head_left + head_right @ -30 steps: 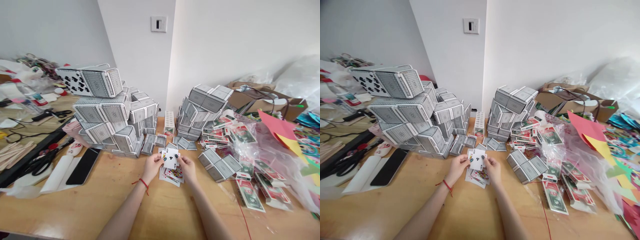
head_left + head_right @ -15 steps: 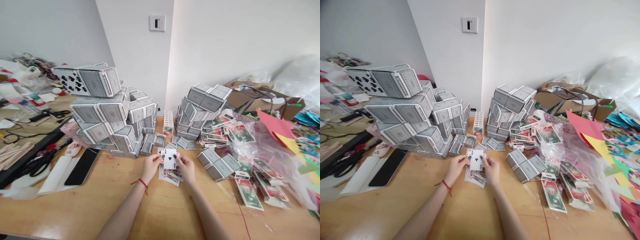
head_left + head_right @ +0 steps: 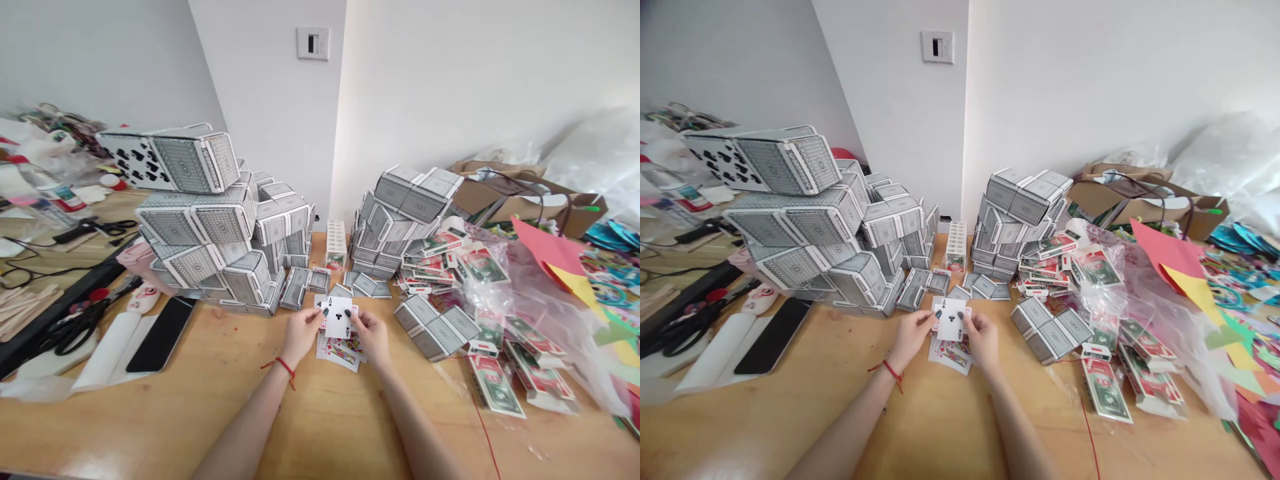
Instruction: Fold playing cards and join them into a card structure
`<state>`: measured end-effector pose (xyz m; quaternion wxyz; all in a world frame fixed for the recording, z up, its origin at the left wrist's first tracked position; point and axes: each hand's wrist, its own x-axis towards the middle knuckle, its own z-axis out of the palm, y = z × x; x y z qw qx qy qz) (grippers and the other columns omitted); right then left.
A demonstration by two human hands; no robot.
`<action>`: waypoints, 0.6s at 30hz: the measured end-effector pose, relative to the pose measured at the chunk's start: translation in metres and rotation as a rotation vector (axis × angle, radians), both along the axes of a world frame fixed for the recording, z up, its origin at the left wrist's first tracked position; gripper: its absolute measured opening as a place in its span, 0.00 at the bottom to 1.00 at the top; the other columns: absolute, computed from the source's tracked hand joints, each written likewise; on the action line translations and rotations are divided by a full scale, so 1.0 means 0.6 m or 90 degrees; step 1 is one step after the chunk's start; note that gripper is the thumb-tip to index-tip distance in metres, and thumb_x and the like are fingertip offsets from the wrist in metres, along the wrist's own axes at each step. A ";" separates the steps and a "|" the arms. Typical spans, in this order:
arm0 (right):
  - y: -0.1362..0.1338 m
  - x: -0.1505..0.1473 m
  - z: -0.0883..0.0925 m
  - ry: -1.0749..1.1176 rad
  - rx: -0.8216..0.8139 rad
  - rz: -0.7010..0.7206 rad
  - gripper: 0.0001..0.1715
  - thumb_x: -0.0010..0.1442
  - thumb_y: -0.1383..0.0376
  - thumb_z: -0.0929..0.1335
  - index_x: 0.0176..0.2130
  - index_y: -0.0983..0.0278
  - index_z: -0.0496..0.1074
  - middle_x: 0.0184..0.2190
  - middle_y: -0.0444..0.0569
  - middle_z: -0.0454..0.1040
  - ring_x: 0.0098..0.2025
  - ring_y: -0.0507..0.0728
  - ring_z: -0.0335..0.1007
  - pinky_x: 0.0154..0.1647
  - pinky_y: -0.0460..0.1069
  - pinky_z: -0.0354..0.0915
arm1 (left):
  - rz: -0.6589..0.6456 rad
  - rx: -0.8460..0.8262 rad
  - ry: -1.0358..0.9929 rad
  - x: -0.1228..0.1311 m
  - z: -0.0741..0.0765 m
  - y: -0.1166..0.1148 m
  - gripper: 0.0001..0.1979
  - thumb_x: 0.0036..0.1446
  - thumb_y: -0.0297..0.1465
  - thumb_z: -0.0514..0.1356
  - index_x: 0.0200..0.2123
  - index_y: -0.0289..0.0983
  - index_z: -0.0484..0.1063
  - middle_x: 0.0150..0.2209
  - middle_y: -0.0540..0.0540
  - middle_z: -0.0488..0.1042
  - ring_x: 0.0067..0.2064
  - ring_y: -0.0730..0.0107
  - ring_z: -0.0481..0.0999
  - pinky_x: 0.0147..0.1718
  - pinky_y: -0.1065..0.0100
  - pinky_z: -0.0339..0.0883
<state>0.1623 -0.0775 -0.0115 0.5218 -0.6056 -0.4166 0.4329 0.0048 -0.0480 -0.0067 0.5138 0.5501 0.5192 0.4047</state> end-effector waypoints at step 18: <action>0.001 0.009 0.003 0.087 -0.033 0.061 0.23 0.42 0.49 0.69 0.28 0.66 0.73 0.21 0.47 0.75 0.22 0.56 0.70 0.20 0.47 0.63 | -0.017 -0.004 0.000 0.001 0.004 0.000 0.11 0.46 0.36 0.57 0.27 0.35 0.74 0.29 0.44 0.76 0.31 0.65 0.73 0.27 0.70 0.65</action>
